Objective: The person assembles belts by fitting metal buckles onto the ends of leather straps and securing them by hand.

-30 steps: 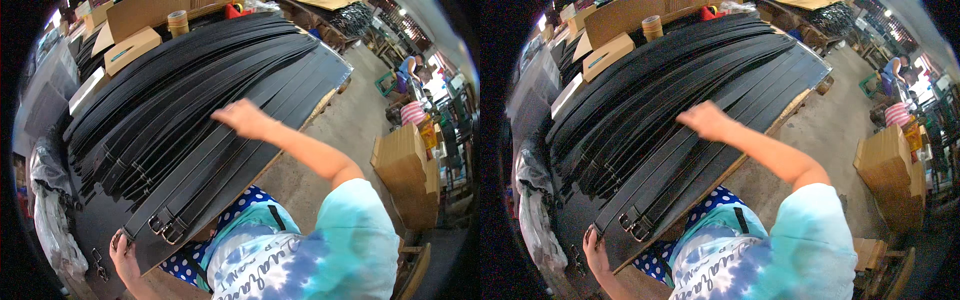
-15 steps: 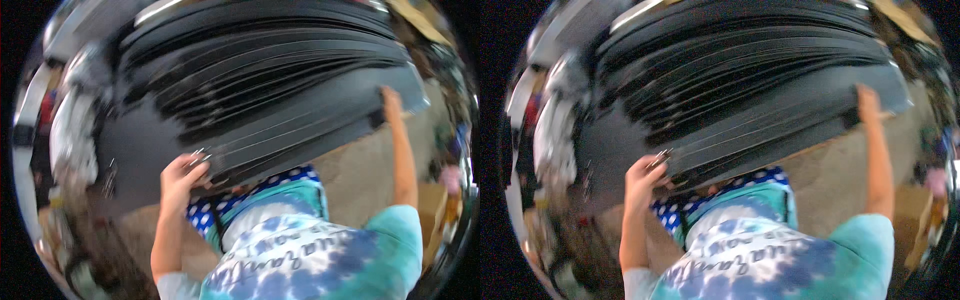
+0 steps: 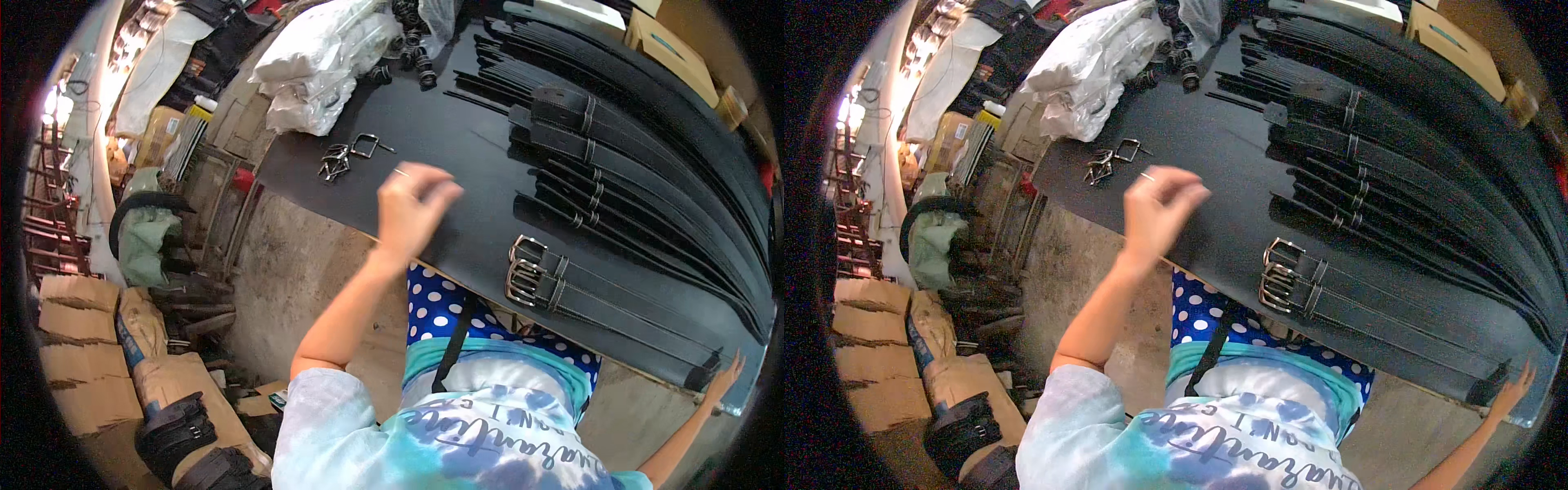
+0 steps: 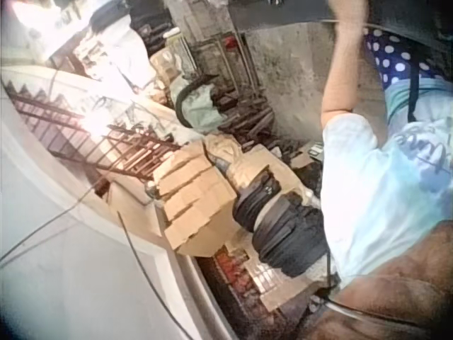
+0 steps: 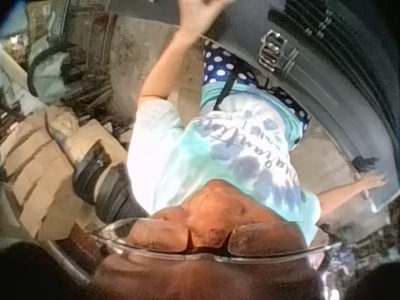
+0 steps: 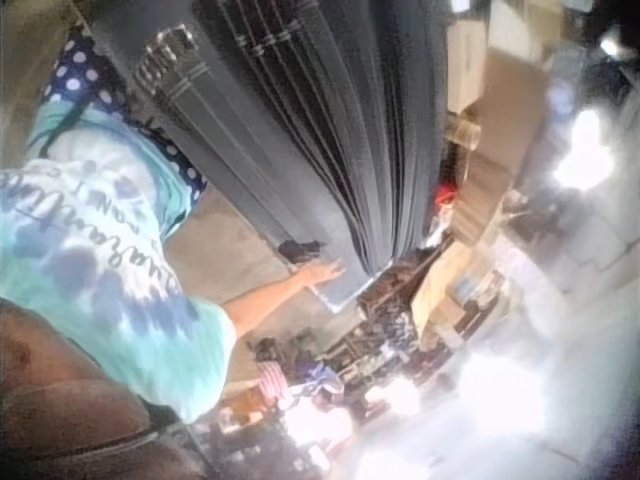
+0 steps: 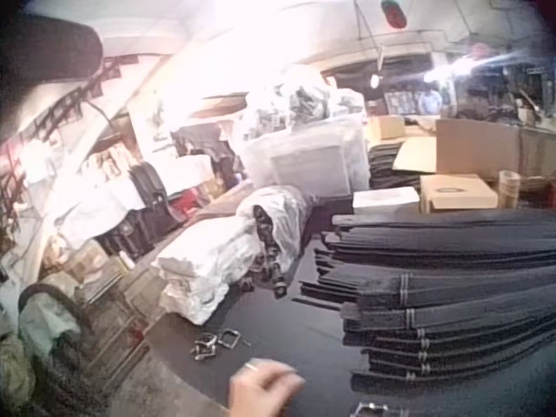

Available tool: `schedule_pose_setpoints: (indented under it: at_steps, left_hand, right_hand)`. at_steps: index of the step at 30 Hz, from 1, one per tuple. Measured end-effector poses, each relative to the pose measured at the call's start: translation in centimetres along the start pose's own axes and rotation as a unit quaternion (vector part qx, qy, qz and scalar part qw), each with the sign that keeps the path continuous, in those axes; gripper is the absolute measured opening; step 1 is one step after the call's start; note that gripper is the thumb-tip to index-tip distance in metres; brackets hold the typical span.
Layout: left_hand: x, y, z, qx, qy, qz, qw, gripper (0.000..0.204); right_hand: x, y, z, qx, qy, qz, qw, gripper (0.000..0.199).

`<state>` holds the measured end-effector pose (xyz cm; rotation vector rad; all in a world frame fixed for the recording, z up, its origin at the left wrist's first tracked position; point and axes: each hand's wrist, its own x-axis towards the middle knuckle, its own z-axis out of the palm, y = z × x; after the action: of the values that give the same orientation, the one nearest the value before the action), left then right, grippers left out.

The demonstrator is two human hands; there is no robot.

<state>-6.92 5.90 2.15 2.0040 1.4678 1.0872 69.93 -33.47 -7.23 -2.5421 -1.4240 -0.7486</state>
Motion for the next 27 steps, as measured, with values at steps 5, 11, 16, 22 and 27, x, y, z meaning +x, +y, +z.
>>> schedule_pose_setpoints:
  at_steps: [5, 11, 16, 22, 27]
  left_hand:
    - [4.8, -13.6, -7.3, 0.394, 0.139, 0.039, 0.908, 0.038]
    - [7.6, -14.4, -6.4, 0.476, 0.035, -0.016, 0.879, 0.028]
    - [8.2, -13.4, -7.0, 0.444, 0.052, -0.01, 0.894, 0.013]
    - [8.0, -12.0, -5.7, 0.189, 0.034, -0.068, 0.979, 0.025]
    - [6.1, -10.6, -5.4, 0.077, -0.004, 0.017, 0.997, 0.029]
  right_hand:
    - [4.3, -8.5, -2.6, 0.068, 0.058, -0.081, 0.993, 0.077]
    - [8.4, -26.7, -10.7, 0.199, 0.038, -0.107, 0.973, 0.062]
    - [9.0, -40.3, -14.3, 0.35, 0.023, -0.195, 0.916, 0.032]
    - [8.2, -52.0, -14.8, 0.455, -0.013, -0.325, 0.829, 0.032]
    - [8.0, -57.7, -13.1, 0.419, 0.003, -0.356, 0.835, 0.022]
